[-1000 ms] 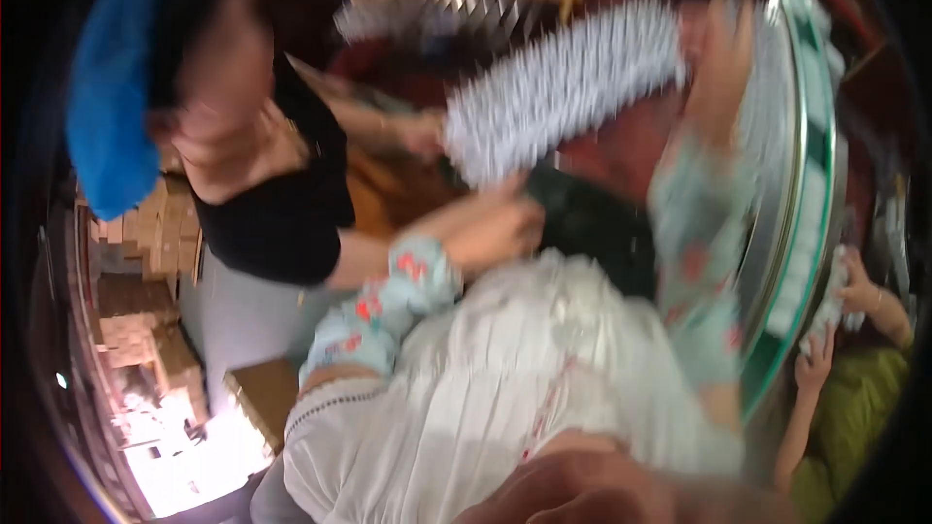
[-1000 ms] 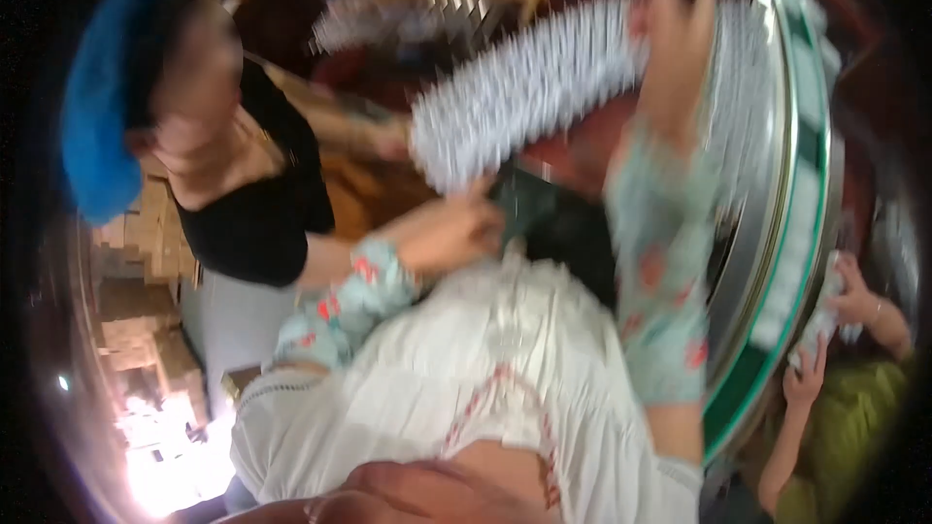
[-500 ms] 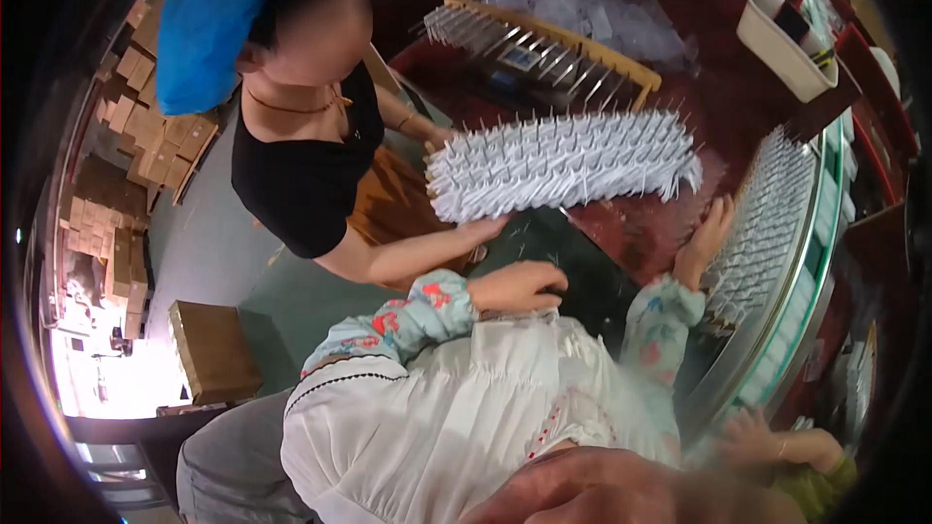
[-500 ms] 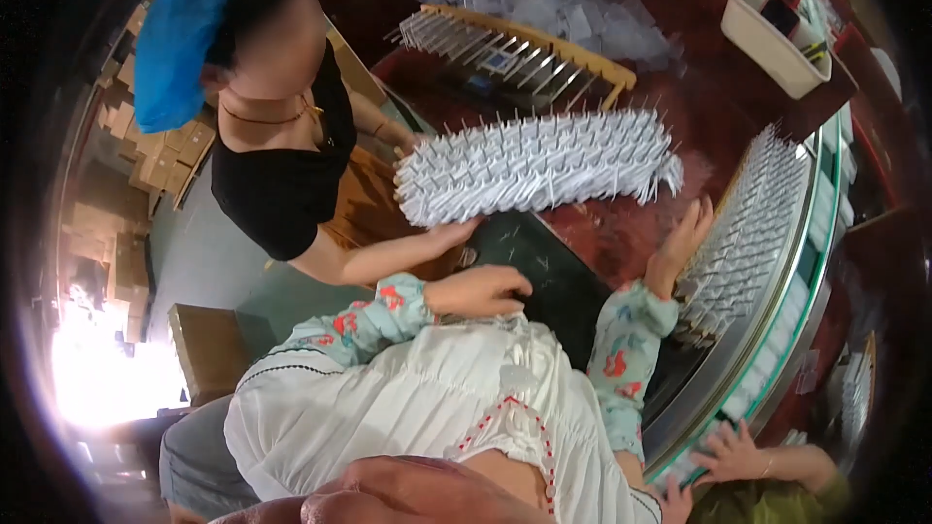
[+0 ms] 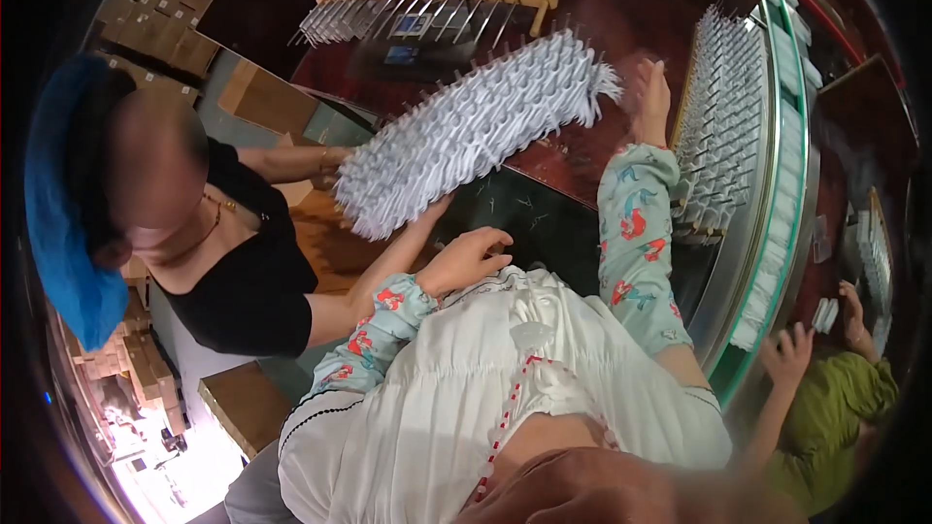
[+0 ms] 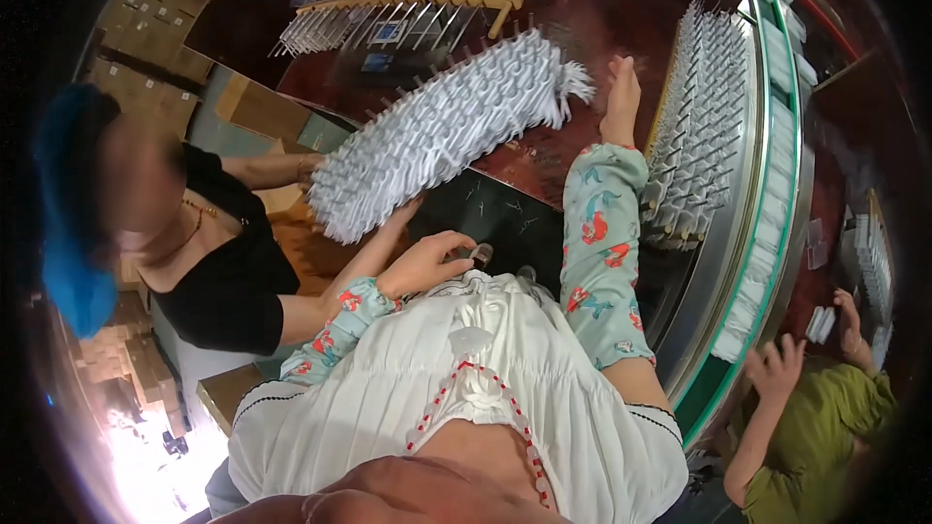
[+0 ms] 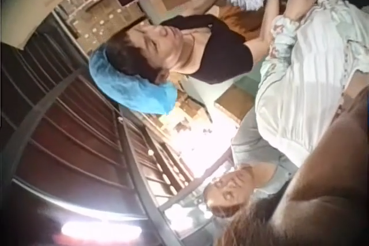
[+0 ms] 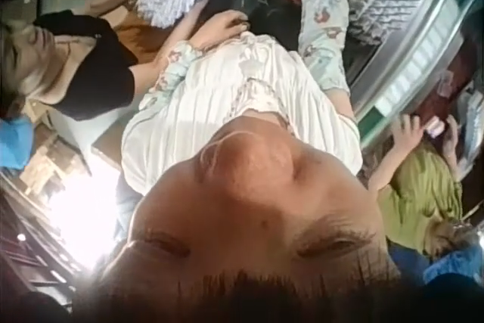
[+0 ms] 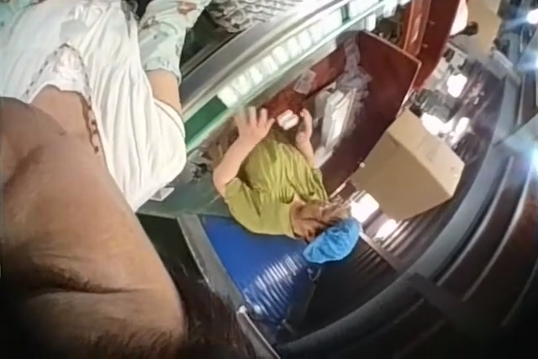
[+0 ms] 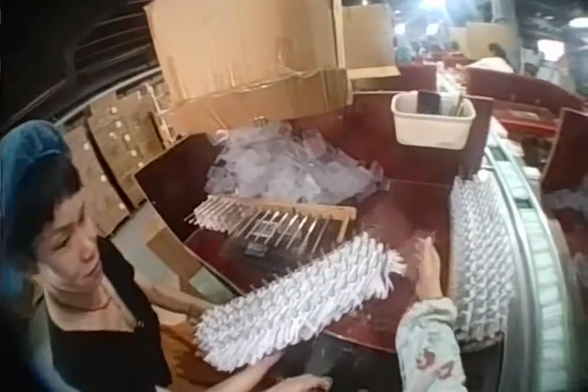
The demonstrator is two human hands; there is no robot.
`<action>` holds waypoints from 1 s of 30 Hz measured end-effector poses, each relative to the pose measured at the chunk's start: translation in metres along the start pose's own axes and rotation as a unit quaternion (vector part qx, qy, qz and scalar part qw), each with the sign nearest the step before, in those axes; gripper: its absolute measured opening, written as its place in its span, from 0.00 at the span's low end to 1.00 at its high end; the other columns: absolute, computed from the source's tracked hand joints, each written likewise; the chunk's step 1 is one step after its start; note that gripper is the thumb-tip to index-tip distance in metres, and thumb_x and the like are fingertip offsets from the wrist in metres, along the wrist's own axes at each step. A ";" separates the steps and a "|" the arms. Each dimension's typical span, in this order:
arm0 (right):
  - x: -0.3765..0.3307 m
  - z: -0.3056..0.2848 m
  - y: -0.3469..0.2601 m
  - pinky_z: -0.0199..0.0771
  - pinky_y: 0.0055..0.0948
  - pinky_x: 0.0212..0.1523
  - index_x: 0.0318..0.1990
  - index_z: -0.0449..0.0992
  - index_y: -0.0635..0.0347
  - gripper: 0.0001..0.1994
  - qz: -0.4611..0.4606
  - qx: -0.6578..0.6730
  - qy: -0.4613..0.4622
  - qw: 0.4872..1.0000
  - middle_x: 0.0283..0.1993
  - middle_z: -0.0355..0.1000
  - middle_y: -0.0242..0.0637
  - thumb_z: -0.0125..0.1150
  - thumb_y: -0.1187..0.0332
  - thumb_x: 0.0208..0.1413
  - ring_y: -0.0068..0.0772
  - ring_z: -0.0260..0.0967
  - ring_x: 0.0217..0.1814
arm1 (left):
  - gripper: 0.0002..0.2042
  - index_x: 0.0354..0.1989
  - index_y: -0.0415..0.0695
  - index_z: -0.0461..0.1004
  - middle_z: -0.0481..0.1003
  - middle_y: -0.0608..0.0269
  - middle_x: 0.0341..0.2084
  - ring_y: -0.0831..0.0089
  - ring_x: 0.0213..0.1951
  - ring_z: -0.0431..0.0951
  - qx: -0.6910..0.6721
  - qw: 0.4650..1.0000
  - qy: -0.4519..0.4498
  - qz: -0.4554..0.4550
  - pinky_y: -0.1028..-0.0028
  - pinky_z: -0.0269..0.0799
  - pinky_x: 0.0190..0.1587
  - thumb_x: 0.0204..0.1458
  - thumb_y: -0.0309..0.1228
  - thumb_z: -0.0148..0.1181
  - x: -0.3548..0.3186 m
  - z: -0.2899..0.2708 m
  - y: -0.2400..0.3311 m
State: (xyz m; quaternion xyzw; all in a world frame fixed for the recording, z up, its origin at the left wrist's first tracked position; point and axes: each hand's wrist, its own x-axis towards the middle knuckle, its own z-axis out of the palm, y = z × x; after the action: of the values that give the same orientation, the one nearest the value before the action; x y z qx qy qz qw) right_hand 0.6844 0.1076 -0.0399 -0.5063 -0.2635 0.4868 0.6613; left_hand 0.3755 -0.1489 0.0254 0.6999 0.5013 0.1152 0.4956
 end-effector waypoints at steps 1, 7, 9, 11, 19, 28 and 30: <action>0.004 -0.001 0.000 0.62 0.32 0.60 0.60 0.67 0.66 0.28 -0.012 0.006 0.005 1.000 0.59 0.68 0.44 0.48 0.50 0.65 0.37 0.64 0.60 | 0.17 0.49 0.37 0.72 0.74 0.55 0.41 0.66 0.38 0.77 0.002 1.000 0.003 -0.008 0.70 0.73 0.44 0.54 0.32 0.61 0.008 0.001 0.004; 0.015 0.025 -0.028 0.62 0.25 0.58 0.56 0.71 0.68 0.21 -0.101 -0.162 -0.125 0.974 0.54 0.72 0.36 0.51 0.58 0.65 0.24 0.64 0.57 | 0.17 0.50 0.39 0.72 0.74 0.56 0.43 0.66 0.41 0.77 0.012 0.999 -0.032 -0.001 0.70 0.72 0.45 0.54 0.32 0.61 0.047 -0.002 0.043; 0.031 0.044 -0.031 0.61 0.25 0.59 0.57 0.71 0.65 0.21 -0.108 -0.147 -0.190 0.965 0.54 0.71 0.35 0.51 0.58 0.66 0.25 0.65 0.57 | 0.17 0.50 0.38 0.72 0.73 0.55 0.43 0.65 0.42 0.77 0.000 0.999 -0.042 0.017 0.69 0.72 0.46 0.54 0.32 0.61 0.063 -0.008 0.070; 0.061 0.054 -0.024 0.60 0.24 0.59 0.59 0.70 0.62 0.21 -0.113 -0.134 -0.257 0.950 0.54 0.70 0.34 0.50 0.58 0.66 0.26 0.65 0.58 | 0.18 0.51 0.38 0.71 0.73 0.55 0.44 0.64 0.43 0.76 -0.018 0.998 -0.049 0.035 0.69 0.72 0.47 0.54 0.32 0.61 0.083 -0.015 0.091; 0.215 0.052 -0.010 0.65 0.21 0.44 0.55 0.73 0.54 0.18 -0.023 -0.190 -0.372 0.908 0.41 0.72 0.26 0.54 0.57 0.63 0.16 0.66 0.42 | 0.18 0.52 0.37 0.69 0.72 0.54 0.47 0.62 0.47 0.75 -0.011 0.997 -0.013 0.076 0.68 0.71 0.50 0.55 0.31 0.60 0.210 -0.017 0.151; 0.340 0.027 0.056 0.68 0.19 0.27 0.47 0.68 0.62 0.10 -0.124 -0.102 -0.159 0.974 0.31 0.70 0.34 0.53 0.72 0.58 0.19 0.67 0.29 | 0.19 0.45 0.38 0.76 0.78 0.48 0.38 0.59 0.41 0.78 0.097 0.868 0.456 0.173 0.67 0.71 0.45 0.49 0.38 0.62 0.452 -0.158 0.185; 0.368 0.023 0.057 0.67 0.21 0.22 0.45 0.65 0.65 0.10 -0.140 -0.072 -0.099 0.983 0.27 0.70 0.36 0.55 0.76 0.56 0.21 0.66 0.25 | 0.14 0.42 0.34 0.74 0.78 0.51 0.36 0.63 0.41 0.78 0.177 0.817 0.529 0.145 0.68 0.71 0.46 0.52 0.31 0.59 0.517 -0.227 0.166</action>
State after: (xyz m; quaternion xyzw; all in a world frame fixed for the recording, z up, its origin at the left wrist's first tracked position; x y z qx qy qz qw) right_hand 0.7858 0.4531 -0.1377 -0.4602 -0.4301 0.4171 0.6552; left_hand 0.5669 0.4030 0.0960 0.6714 0.5905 0.4478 -0.0006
